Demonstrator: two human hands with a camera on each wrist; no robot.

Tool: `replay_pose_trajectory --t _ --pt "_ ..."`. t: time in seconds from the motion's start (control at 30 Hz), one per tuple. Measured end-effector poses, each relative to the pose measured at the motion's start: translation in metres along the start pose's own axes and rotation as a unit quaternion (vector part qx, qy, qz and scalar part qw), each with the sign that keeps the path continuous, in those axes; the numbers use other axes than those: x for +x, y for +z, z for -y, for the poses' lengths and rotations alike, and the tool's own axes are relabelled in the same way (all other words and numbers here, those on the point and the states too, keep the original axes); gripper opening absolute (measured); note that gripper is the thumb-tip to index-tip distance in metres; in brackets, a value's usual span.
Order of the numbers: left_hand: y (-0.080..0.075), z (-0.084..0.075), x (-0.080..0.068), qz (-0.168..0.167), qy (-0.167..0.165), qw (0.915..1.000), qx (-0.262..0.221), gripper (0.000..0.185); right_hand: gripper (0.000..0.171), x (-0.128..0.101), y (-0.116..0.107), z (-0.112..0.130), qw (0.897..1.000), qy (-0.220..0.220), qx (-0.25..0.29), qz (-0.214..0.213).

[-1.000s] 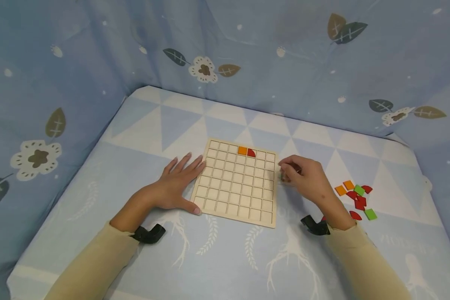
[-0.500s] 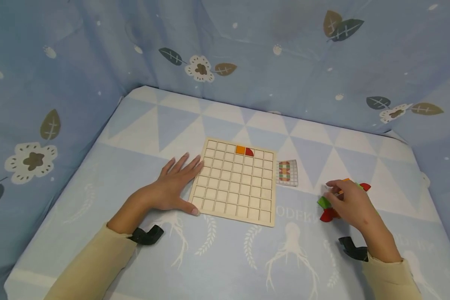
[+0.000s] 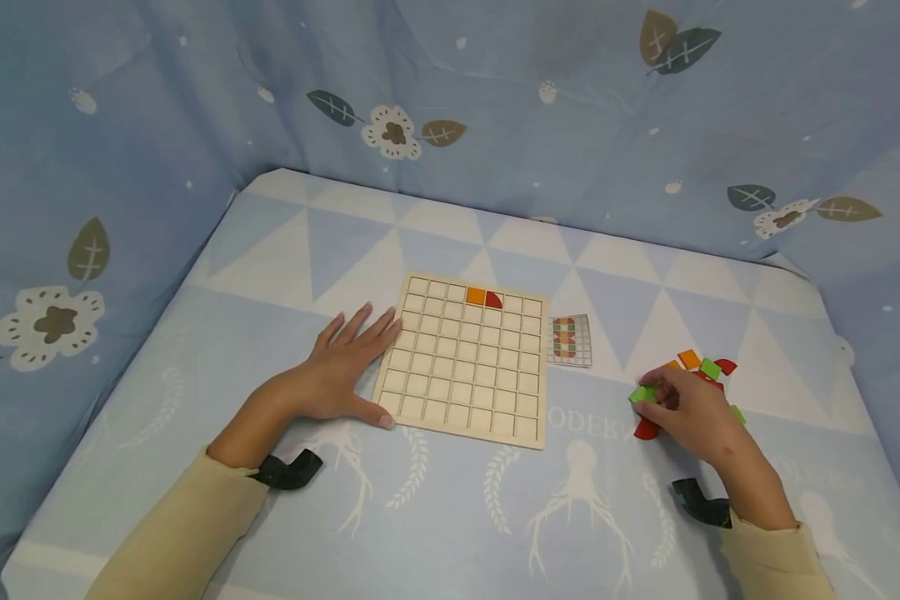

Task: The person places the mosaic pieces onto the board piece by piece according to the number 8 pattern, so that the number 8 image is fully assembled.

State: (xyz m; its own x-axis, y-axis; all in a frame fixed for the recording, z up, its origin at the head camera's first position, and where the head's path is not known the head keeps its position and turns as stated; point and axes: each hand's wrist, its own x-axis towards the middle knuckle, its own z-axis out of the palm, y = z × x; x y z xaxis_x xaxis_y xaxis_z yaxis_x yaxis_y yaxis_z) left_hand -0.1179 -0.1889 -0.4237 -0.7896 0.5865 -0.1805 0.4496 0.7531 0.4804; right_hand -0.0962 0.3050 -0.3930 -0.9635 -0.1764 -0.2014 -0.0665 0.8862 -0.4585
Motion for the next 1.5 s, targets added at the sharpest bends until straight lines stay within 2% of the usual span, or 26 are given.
replay_pose_trajectory --t 0.13,0.37,0.5,0.6,0.8,0.9,1.03,1.27,1.5 --pt "0.001 0.001 0.000 -0.001 0.003 1.0000 -0.008 0.125 0.019 -0.002 0.002 0.004 1.000 0.014 -0.019 -0.008" --pt "0.002 0.000 0.001 0.003 -0.003 0.9999 -0.010 0.124 0.020 -0.004 0.004 0.004 0.999 0.027 -0.011 -0.021" --pt "0.001 -0.001 0.000 0.004 -0.006 1.0000 -0.005 0.124 0.018 -0.005 0.002 0.011 0.999 0.018 0.015 -0.043" --pt "0.001 0.000 0.000 0.003 -0.007 1.0000 -0.002 0.124 0.018 0.000 0.001 0.022 0.997 -0.006 0.029 -0.065" --pt "0.002 0.002 -0.001 0.003 -0.011 0.9999 0.005 0.125 0.016 0.030 0.002 0.061 0.992 -0.083 0.032 -0.092" --pt "0.003 0.003 -0.002 0.004 -0.013 0.9999 0.009 0.124 0.015 0.053 0.007 0.084 0.988 -0.122 0.031 -0.086" --pt "0.002 0.003 -0.003 0.003 -0.012 0.9999 0.008 0.124 0.012 0.082 0.015 0.112 0.983 -0.171 0.036 -0.057" --pt "0.000 0.003 -0.002 0.000 -0.005 0.9999 0.011 0.123 0.009 0.121 0.031 0.143 0.980 -0.194 0.033 -0.019" --pt "-0.001 0.002 0.000 0.005 -0.004 0.9999 0.015 0.123 0.011 0.140 0.048 0.153 0.984 -0.180 0.007 -0.001"
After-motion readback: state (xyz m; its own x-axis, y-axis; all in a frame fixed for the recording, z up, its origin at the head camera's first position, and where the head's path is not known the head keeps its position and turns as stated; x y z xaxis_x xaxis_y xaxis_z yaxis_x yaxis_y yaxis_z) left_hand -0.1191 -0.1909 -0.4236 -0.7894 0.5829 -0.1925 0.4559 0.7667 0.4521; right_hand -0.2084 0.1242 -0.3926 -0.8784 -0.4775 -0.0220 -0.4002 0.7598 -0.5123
